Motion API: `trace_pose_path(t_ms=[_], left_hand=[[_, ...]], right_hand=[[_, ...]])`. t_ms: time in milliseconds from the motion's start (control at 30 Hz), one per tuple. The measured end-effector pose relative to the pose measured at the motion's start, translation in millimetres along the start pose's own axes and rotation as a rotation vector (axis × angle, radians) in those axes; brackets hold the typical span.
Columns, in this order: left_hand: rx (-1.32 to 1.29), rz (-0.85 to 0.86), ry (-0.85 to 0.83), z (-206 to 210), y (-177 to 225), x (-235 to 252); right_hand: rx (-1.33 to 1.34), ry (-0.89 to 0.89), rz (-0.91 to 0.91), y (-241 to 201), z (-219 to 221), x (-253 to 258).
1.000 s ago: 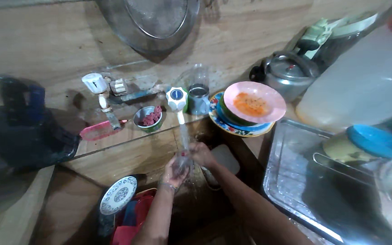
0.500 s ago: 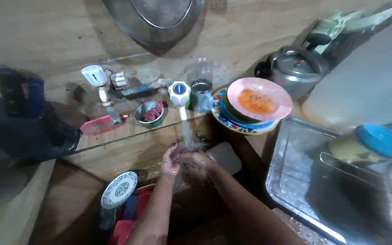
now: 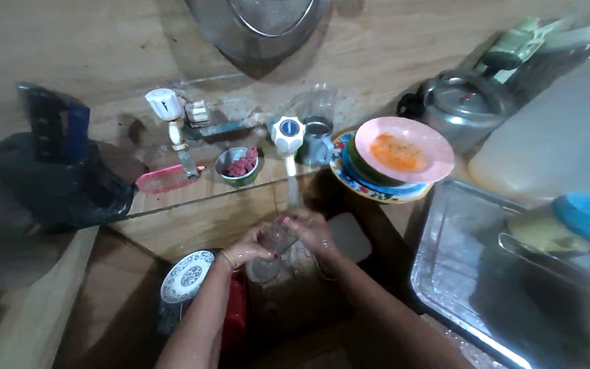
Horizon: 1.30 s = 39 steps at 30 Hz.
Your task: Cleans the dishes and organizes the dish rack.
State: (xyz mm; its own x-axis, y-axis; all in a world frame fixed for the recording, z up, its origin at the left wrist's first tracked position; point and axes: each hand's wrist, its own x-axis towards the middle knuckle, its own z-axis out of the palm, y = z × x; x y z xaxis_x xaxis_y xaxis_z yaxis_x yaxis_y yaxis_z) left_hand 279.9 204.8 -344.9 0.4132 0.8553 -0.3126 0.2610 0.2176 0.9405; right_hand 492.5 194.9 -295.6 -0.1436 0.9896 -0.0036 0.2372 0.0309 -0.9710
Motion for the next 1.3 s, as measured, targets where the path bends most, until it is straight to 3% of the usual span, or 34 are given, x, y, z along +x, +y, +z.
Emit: trace_pose_path(t_ms=[67, 100, 233, 300, 367, 533, 700, 800, 900, 1000, 1133, 1300], left_hand=[[-0.07, 0.031, 0.113, 6.6, -10.1, 8.4], [-0.103, 0.053, 0.157, 11.8, -14.0, 11.6], [-0.125, 0.063, 0.232, 41.4, -10.8, 24.4], [-0.131, 0.041, 0.239, 57.0, -9.2, 33.0], [-0.122, 0.024, 0.245, 69.1, -4.4, 38.5], [-0.156, 0.013, 0.29, 87.2, 3.3, 46.2], [-0.159, 0.027, 0.347, 87.4, 12.7, 41.9], [-0.198, -0.006, 0.382, 79.1, 25.7, 29.8], [-0.213, -0.132, 0.319, 66.5, 39.0, 18.1], [-0.254, -0.356, 0.203, 56.9, 51.1, 5.0], [-0.534, -0.493, 0.159, 40.6, 58.1, -25.9], [-0.857, -0.451, 0.199, 22.8, 53.6, -62.5]], right_hand=[[0.001, 0.211, 0.074, 15.0, -7.5, -0.6], [-0.087, 0.126, 0.118, 26.9, -10.5, -7.0], [-0.714, -1.016, 0.006, 60.3, 15.0, -39.4], [-0.87, -1.245, 0.112, 60.9, 41.2, -57.0], [-0.841, -1.193, 0.27, 76.8, 51.9, -65.4], [-0.892, -1.152, 0.247, 75.7, 37.0, -42.6], [-0.773, -0.796, 0.153, 87.6, -10.4, -15.2], [-0.657, -0.605, 0.207, 75.3, -16.1, -13.6], [-0.631, -0.487, 0.281, 60.9, -12.8, -14.6], [-0.612, -0.375, 0.227, 60.4, -15.9, -11.4], [-0.63, -0.368, 0.213, 63.6, -16.4, -6.9], [-0.457, -0.265, 0.208, 65.7, -16.8, -5.9]])
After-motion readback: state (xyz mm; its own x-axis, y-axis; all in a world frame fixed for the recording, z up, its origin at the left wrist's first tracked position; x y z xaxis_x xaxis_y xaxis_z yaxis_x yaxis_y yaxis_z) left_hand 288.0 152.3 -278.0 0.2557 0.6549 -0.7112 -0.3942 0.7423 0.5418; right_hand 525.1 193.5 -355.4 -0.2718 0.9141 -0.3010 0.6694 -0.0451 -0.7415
